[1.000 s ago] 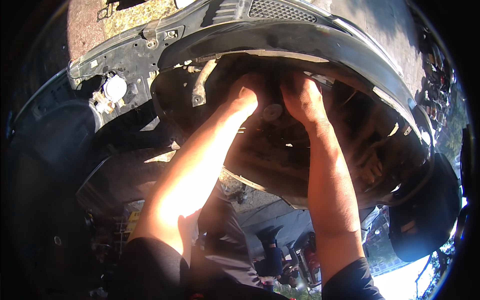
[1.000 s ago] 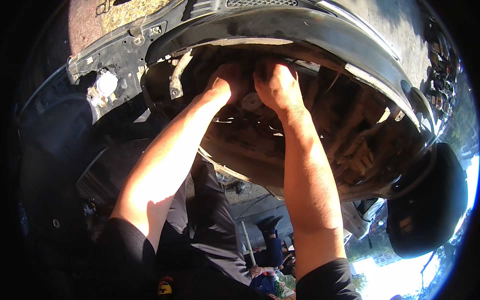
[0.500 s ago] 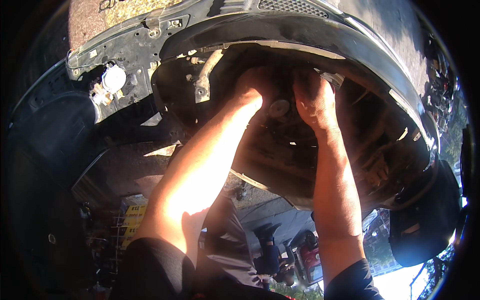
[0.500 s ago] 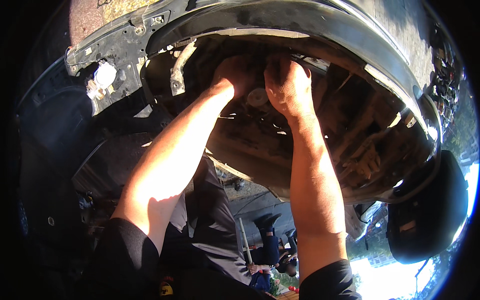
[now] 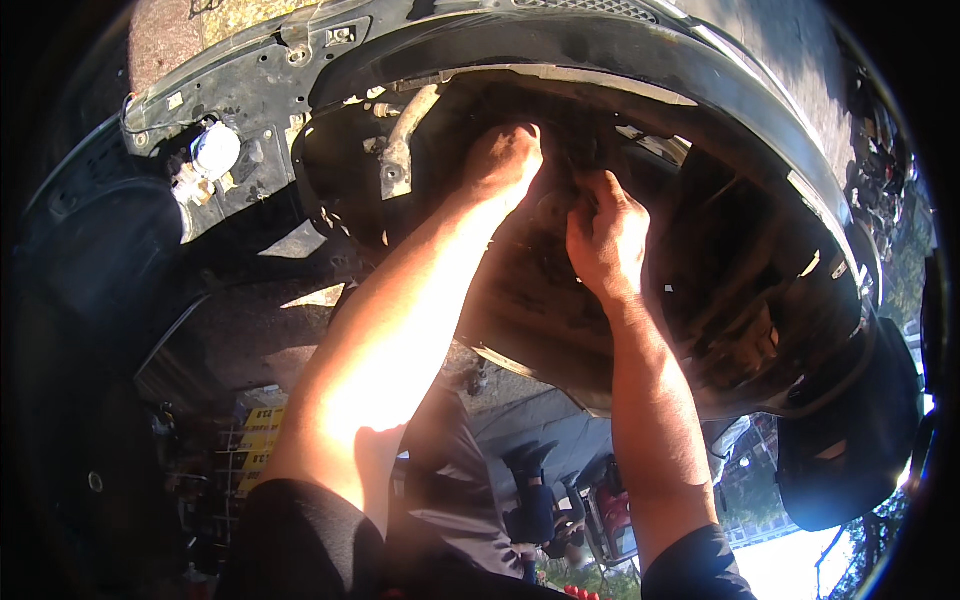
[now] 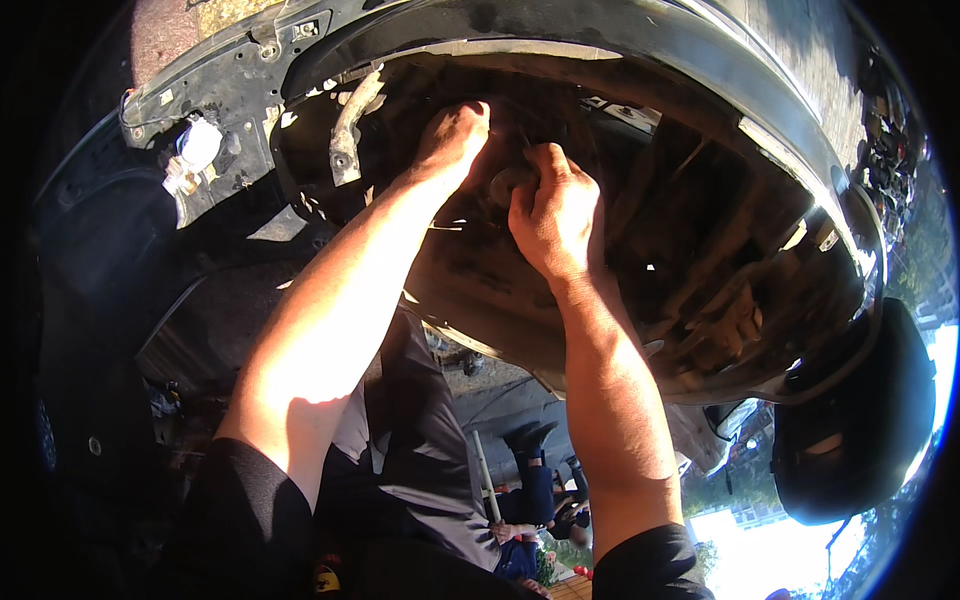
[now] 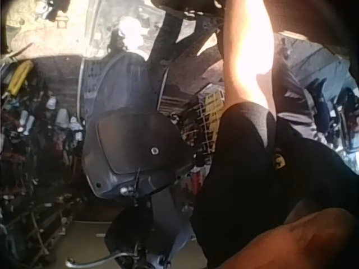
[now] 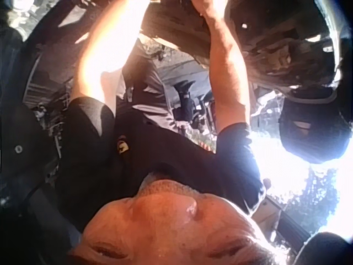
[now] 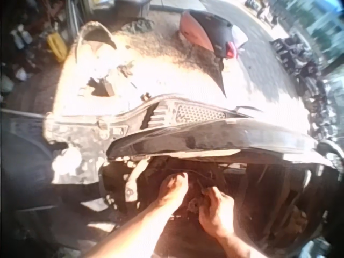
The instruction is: The person retrieves a new scooter part from a cluttered workshop, wipes it with a cloth, and installs it into the front wheel area of a scooter. They use a cordless drill and a screwdriver to remove and secure components, then manually adjust the part into place.
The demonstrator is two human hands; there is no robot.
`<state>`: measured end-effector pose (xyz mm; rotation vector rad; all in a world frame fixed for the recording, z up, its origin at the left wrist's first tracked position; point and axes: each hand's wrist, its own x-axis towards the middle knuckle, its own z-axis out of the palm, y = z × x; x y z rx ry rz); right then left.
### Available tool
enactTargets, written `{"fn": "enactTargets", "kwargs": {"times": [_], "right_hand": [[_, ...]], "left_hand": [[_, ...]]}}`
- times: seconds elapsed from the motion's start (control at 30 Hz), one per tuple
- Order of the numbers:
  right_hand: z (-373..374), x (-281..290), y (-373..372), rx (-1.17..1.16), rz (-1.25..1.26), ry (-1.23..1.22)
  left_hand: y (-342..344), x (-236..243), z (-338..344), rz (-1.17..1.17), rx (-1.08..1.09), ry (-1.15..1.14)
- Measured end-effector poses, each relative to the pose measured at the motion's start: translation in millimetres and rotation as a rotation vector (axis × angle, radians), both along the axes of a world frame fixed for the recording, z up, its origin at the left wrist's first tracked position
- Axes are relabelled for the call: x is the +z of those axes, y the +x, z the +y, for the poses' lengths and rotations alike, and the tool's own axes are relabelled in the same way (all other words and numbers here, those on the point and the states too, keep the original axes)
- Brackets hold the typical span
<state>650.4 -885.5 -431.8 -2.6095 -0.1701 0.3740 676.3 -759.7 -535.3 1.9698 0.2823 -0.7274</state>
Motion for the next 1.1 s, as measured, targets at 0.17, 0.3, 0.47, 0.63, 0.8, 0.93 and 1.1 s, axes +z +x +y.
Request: {"fn": "enactTargets", "kwargs": {"times": [0.17,0.3,0.47,0.63,0.8,0.93,1.1], "right_hand": [[2,-9,-5,0.053,0.049,-0.188],[-3,-10,-19,0.195,-0.131,-0.256],[-8,-3,-15,0.034,0.078,-0.167],[-4,-2,-3,0.075,0.048,-0.222],[1,0,-14,0.074,-0.008,-0.237],[-2,6,-3,0.038,0.019,-0.192],[4,12,56,0.029,0.24,-0.234]], "left_hand": [[1,-1,2,-0.065,-0.026,0.017],[-3,1,2,-0.032,-0.051,-0.035],[-4,-2,0,-0.107,-0.037,0.032],[-3,-7,-1,0.047,0.006,-0.037],[-8,-6,2,-0.176,-0.098,-0.007],[-1,-11,0,0.114,0.021,-0.16],[-2,-12,-4,-0.096,-0.111,-0.004]]}}
